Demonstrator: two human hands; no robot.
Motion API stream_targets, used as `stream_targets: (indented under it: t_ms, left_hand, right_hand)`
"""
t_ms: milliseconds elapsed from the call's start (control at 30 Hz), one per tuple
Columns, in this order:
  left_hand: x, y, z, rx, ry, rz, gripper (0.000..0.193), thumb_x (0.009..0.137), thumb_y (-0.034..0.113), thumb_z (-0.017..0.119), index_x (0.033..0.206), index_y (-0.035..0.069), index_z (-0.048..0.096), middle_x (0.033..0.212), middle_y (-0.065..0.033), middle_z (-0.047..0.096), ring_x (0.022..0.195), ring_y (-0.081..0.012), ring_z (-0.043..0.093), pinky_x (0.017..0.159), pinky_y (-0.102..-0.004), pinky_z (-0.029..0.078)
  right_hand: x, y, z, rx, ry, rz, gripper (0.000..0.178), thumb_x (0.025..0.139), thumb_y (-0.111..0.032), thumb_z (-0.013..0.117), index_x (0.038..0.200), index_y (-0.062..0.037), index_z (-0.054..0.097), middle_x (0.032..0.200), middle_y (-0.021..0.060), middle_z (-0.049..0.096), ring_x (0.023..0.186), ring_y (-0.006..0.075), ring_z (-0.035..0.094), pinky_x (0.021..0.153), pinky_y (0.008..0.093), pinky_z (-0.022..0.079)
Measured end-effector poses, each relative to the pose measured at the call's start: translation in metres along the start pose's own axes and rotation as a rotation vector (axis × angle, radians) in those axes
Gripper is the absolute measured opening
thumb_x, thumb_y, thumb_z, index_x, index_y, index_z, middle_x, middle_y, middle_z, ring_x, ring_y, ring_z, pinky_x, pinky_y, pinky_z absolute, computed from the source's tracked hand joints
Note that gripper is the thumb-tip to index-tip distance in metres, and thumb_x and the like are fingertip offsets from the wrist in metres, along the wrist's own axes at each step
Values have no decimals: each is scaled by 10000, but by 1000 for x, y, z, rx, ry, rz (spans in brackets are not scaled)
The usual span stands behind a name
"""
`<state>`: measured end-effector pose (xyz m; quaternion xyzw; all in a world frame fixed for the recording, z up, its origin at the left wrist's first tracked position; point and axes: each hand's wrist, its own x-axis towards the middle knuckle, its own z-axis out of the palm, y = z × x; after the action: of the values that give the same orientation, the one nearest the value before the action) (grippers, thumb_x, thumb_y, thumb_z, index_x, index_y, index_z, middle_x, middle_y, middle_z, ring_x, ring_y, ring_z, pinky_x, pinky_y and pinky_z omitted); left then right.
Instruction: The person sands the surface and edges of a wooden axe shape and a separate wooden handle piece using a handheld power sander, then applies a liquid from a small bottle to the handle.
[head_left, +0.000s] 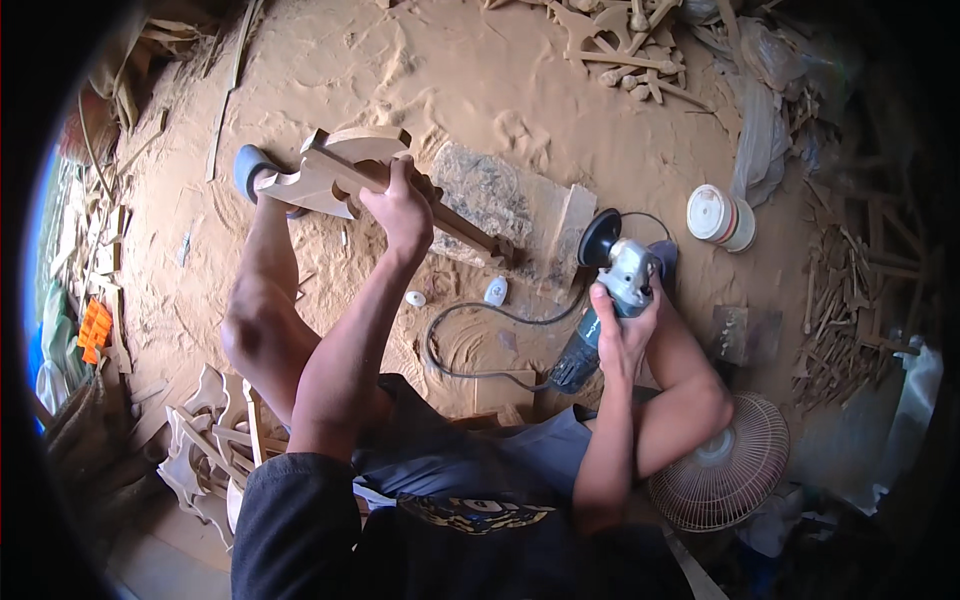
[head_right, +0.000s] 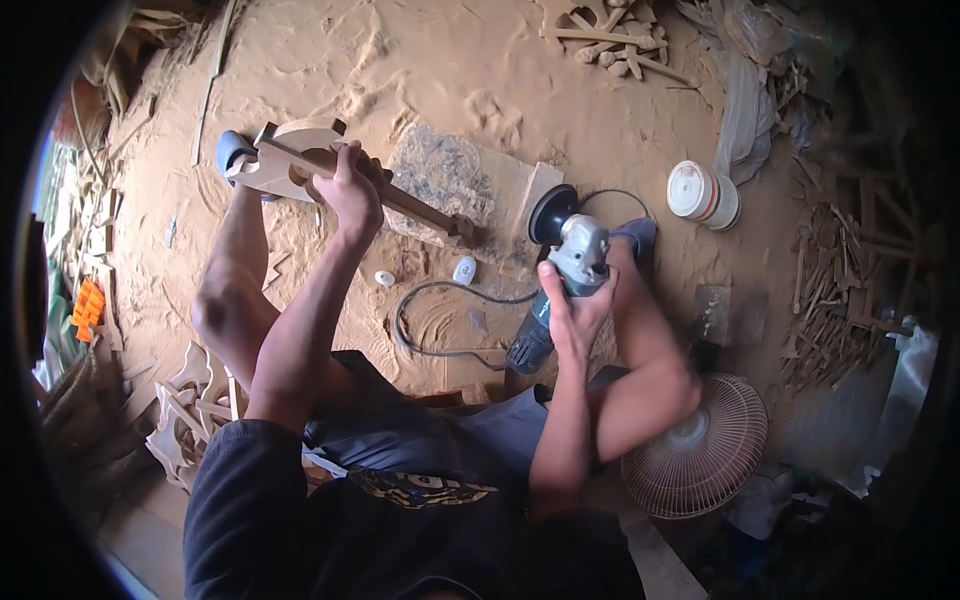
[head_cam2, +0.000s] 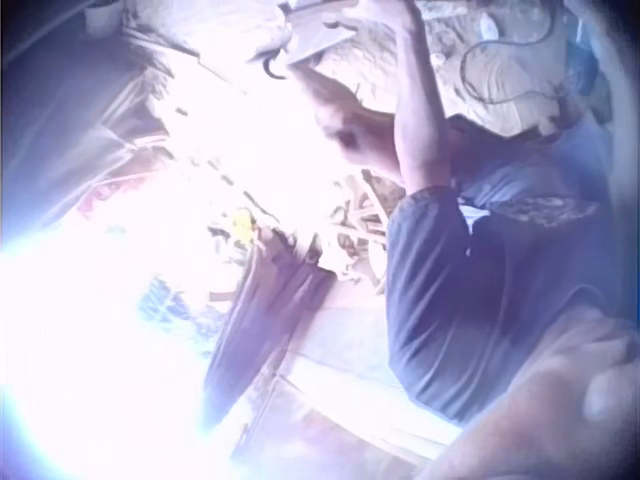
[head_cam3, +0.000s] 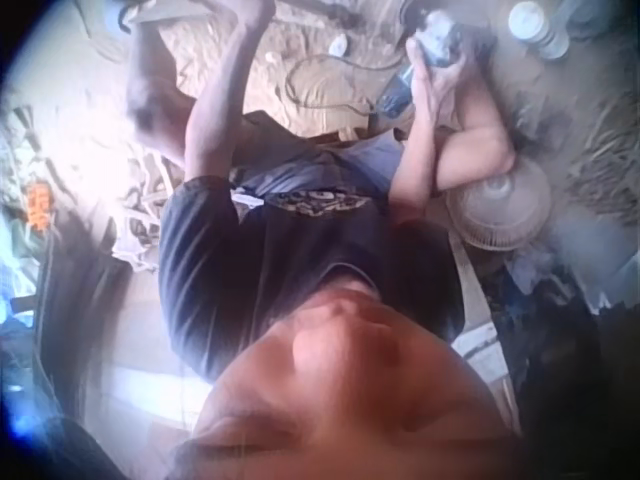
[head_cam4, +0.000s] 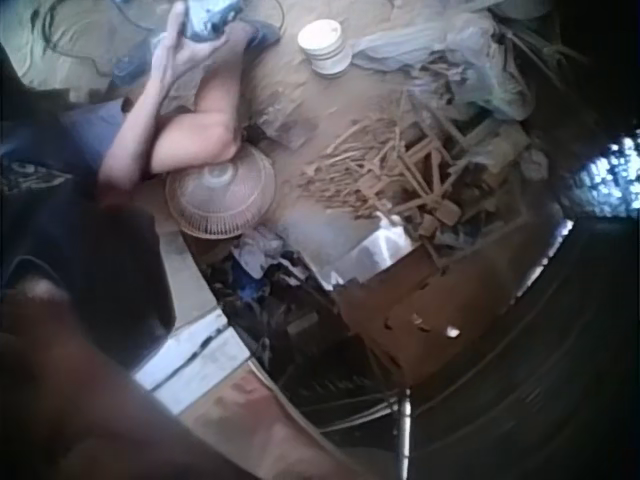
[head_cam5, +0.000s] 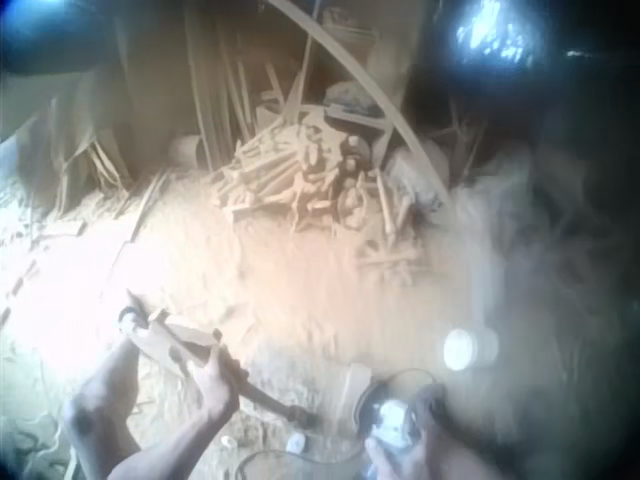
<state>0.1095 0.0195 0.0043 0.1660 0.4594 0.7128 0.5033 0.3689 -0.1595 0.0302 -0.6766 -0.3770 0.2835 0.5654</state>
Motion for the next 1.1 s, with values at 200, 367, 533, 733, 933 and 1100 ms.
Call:
stream_targets:
  t_ms: [200, 367, 533, 733, 933, 1100]
  left_hand:
    - [-16, -4, 26, 114, -95, 92, 182, 940, 86, 637, 831, 78, 492, 620, 9, 447, 464, -115, 425, 446, -312, 382]
    - [-37, -9, 33, 176, -139, 186, 203, 974, 55, 600, 798, 72, 500, 614, 21, 450, 476, -90, 414, 448, -298, 348]
    - [-51, -7, 38, 151, -185, 219, 222, 998, 51, 579, 788, 73, 507, 614, 30, 441, 486, -77, 387, 458, -283, 307]
    - [-49, -16, 31, 160, -187, 255, 211, 1008, 50, 564, 807, 50, 501, 615, 4, 462, 497, -90, 402, 465, -298, 330]
    - [-53, -21, 28, 121, -174, 233, 203, 1013, 66, 567, 825, 35, 498, 618, -9, 477, 502, -100, 419, 468, -301, 343]
    - [-48, -30, 23, 134, -215, 247, 119, 1024, 46, 622, 937, 14, 549, 778, 11, 547, 621, -61, 466, 508, -267, 356]
  right_hand:
    - [-20, 10, 19, -319, -268, 169, 736, 766, -336, 946, 1217, 42, 504, 1021, 179, 719, 915, 253, 720, 864, 417, 560]
    - [-23, 15, 33, -468, -286, 176, 725, 779, -309, 936, 1202, 72, 487, 1045, 213, 705, 923, 291, 717, 860, 433, 560]
    - [-30, 23, 37, -391, -257, 153, 768, 778, -301, 931, 1250, 100, 477, 1071, 231, 705, 949, 305, 720, 870, 434, 562]
    - [-33, 19, 37, -477, -281, 201, 769, 776, -299, 929, 1243, 108, 472, 1064, 255, 707, 956, 330, 728, 859, 435, 566]
    - [-39, 11, 41, -669, -287, 221, 845, 782, -349, 905, 1313, 80, 406, 985, 324, 723, 908, 482, 734, 782, 538, 570]
    - [-39, -4, 39, -749, -298, 237, 852, 787, -359, 893, 1325, 64, 385, 973, 334, 717, 904, 511, 720, 776, 552, 566]
